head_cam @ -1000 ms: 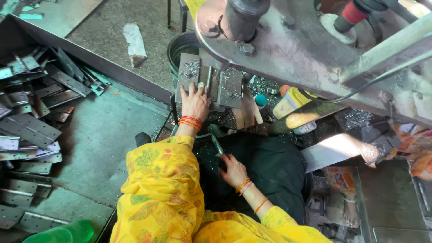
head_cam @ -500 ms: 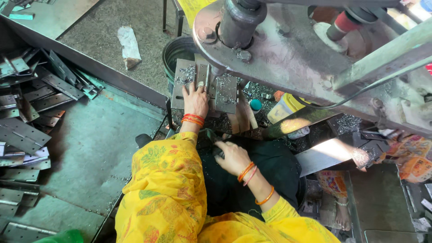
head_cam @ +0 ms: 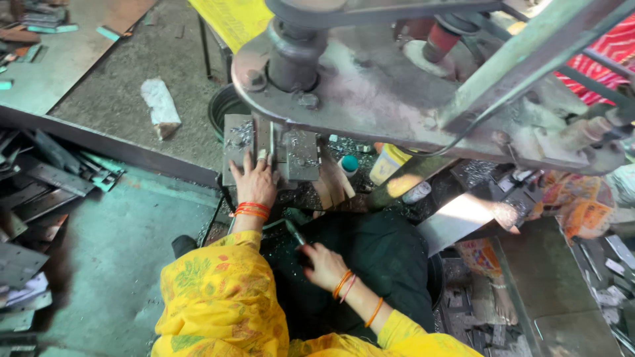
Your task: The person operates a drill press to drill holes into rectangular metal pieces. They pick up each piece from a pile, position it under the drill, activate the machine, and then place the finished piece aside.
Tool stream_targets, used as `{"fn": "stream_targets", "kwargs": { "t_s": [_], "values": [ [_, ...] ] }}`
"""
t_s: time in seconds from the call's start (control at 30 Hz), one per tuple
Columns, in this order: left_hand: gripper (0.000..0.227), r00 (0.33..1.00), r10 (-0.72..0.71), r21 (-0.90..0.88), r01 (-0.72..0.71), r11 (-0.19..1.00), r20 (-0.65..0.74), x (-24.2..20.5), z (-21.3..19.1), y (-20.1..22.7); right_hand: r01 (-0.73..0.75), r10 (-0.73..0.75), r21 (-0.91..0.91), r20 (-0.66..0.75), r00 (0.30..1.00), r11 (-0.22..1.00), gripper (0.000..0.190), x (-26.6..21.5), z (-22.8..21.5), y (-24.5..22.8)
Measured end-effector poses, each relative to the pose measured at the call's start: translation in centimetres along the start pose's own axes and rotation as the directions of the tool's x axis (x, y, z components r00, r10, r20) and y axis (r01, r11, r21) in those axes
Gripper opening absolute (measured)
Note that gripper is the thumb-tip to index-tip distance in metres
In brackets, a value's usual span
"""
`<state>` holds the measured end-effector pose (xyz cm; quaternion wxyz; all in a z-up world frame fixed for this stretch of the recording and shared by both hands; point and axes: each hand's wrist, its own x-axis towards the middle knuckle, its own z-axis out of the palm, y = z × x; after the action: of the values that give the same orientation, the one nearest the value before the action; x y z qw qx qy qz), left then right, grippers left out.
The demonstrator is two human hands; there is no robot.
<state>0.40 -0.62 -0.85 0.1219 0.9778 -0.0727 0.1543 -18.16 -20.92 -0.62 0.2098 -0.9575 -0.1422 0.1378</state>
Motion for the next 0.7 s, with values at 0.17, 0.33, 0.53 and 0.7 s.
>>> {"fn": "stream_targets", "kwargs": {
  "t_s": [0.17,0.33,0.53,0.7],
  "values": [
    [0.05,1.0,-0.003,-0.004,0.003,1.0,-0.02,0.2,1.7,-0.3,0.114,-0.123,-0.11,-0.083,0.989,0.987,0.052,1.8,-4.0,-2.0],
    [0.055,0.998,-0.004,0.024,0.005,1.0,-0.069,3.0,2.2,-0.8,0.073,-0.081,-0.127,-0.067,0.994,0.989,0.049,2.7,-5.2,-2.8],
    [0.051,0.998,-0.055,0.008,0.055,0.998,-0.004,3.5,1.7,-0.7,0.044,-0.023,0.132,-0.16,0.987,0.99,0.048,0.1,-0.8,-1.8],
    [0.046,0.984,-0.079,0.087,0.065,0.994,0.16,2.9,0.6,-0.2,0.023,-0.022,0.017,-0.076,0.997,1.0,0.05,-0.3,-0.2,-0.8]
  ]
}}
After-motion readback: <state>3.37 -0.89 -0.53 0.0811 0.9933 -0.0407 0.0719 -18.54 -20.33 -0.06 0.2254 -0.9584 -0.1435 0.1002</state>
